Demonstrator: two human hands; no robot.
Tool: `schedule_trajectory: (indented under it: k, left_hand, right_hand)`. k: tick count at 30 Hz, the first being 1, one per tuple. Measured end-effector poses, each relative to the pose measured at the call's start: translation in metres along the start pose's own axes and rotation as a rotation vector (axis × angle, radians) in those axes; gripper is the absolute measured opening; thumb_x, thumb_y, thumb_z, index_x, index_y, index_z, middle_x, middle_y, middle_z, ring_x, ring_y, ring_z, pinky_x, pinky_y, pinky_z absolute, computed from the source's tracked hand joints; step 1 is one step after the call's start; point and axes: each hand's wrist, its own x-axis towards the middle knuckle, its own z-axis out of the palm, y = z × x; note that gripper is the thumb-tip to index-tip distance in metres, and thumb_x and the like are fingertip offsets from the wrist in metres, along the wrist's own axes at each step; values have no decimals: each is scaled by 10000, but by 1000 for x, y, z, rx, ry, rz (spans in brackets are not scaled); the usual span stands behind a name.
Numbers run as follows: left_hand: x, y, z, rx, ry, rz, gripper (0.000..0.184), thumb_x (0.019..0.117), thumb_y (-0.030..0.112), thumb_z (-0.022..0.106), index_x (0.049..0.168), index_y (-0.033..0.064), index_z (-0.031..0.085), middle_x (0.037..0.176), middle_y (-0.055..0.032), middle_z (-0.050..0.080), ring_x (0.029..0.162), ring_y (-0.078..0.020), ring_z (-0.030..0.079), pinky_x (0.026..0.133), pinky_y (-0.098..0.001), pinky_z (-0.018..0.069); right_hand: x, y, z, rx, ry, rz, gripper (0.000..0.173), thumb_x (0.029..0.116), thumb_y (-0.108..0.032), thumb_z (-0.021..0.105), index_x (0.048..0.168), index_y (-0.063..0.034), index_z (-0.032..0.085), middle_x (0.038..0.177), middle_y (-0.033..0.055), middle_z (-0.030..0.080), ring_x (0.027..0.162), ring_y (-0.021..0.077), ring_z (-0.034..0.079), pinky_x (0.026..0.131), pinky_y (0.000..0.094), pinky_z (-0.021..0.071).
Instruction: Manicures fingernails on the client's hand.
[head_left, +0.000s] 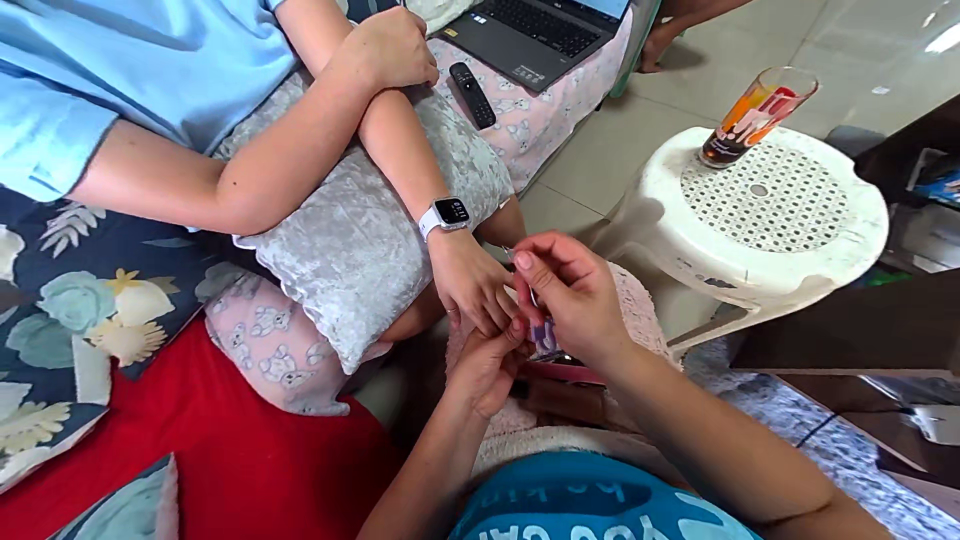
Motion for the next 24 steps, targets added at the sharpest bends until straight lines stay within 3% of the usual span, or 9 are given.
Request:
schedule_trajectory:
  k: [4,10,13,15,18,24]
  left_hand:
    - [1,-2,-2,-21,20,-31,137,1024,-1,503,988,71,615,800,-48,718,715,-127,712,706,-296,614]
    - [9,-1,-18,4,-166,6,82,963,45,649,1030,35,695,961,-88,733,882,-155,706,865,-319,585]
    - [9,2,-17,9,-173,2,102,888,47,746,980,34,703,908,-78,740,862,-149,720,879,-314,592]
    - [7,3,-16,-8,-170,3,90,883,13,726,964,35,696,872,-72,727,829,-140,710,858,-308,593]
    - [12,-1,-26,-37,-218,9,142,872,76,781,999,46,725,925,-80,732,860,-148,709,849,-311,589]
    - [11,0,-23,-40,-216,20,118,824,39,809,918,37,737,874,-78,737,823,-128,713,837,-281,591]
  right_hand:
    - [-32,11,-12,45,-140,101,180,1051,-128,560,1158,-11,646,729,8,640,534,39,567,482,189,498]
    - [-60,13,-66,91,-189,436,207,1040,-126,582,1143,-18,725,734,-13,711,516,23,603,462,175,514]
    - [-61,8,-70,123,-210,553,207,1034,-124,589,1130,-29,746,759,8,745,567,43,659,490,173,529]
    - [-59,6,-69,124,-220,583,202,1033,-126,590,1122,-37,748,758,7,745,581,46,671,501,175,539]
    - [-56,8,-65,135,-227,595,202,1033,-125,594,1123,-26,746,759,15,744,583,51,672,505,178,543]
    - [-57,8,-61,129,-215,587,200,1029,-120,598,1123,-27,748,763,14,745,587,47,672,506,171,540]
